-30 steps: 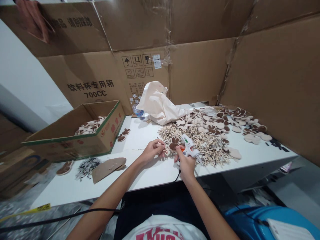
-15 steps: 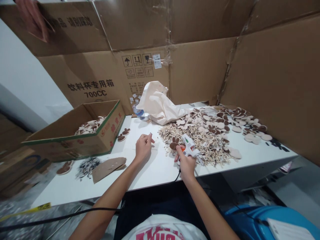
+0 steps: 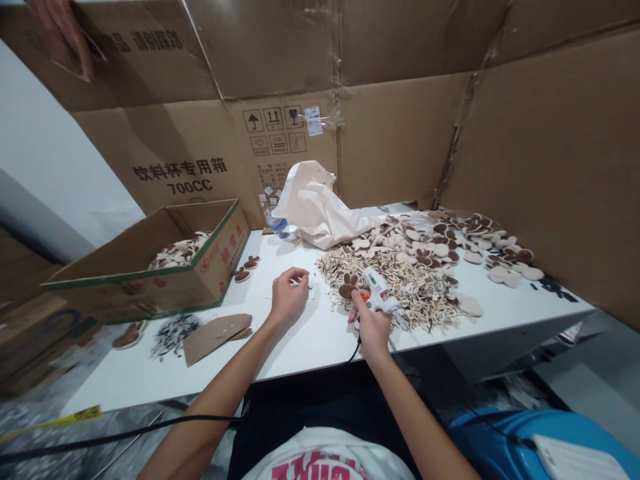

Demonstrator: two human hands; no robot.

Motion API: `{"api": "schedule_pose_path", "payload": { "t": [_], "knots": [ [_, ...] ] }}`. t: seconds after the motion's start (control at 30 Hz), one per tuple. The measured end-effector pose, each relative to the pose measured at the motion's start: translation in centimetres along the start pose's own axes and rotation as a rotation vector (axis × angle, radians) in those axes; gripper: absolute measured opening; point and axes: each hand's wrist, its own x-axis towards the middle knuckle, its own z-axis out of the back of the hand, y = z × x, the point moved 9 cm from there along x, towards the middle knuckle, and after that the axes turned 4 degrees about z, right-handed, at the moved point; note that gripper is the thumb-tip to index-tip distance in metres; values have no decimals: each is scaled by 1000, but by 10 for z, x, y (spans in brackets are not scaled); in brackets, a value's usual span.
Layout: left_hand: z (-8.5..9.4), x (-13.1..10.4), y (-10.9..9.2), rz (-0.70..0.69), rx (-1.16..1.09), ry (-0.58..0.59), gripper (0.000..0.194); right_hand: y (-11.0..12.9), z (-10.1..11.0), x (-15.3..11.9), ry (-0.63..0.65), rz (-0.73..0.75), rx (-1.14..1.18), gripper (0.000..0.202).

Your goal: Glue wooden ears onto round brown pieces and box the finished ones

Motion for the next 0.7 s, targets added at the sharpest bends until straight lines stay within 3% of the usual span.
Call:
{"api": "schedule_pose_path", "payload": {
  "t": [0.1,0.2,0.3,0.37,0.5,0.6,0.7],
  "knots": [
    [2,2,12,97,30,4,26,1,0,0,3,3,-4,47],
    [7,4,9,73,54,-16,44,2,0,0,4,13,-3,47],
    [4,1,-9,-59,16,13,28,3,-1,0,-2,16,14,48],
    [-7,-5,-23,-141,-7,130,13,3,-1,0,-8,11,13,47],
    [-34,-27,-42,-309,84,398,22,1,-1,-1,-1,-11,-18,46],
    [-47,-41,-47,-402,113,550,24,-1,-1,-2,12,-31,-32,47],
    [-52,-45,-46,-417,69,645,11,0,-1,-1,12,-10,-21,48]
  ]
}}
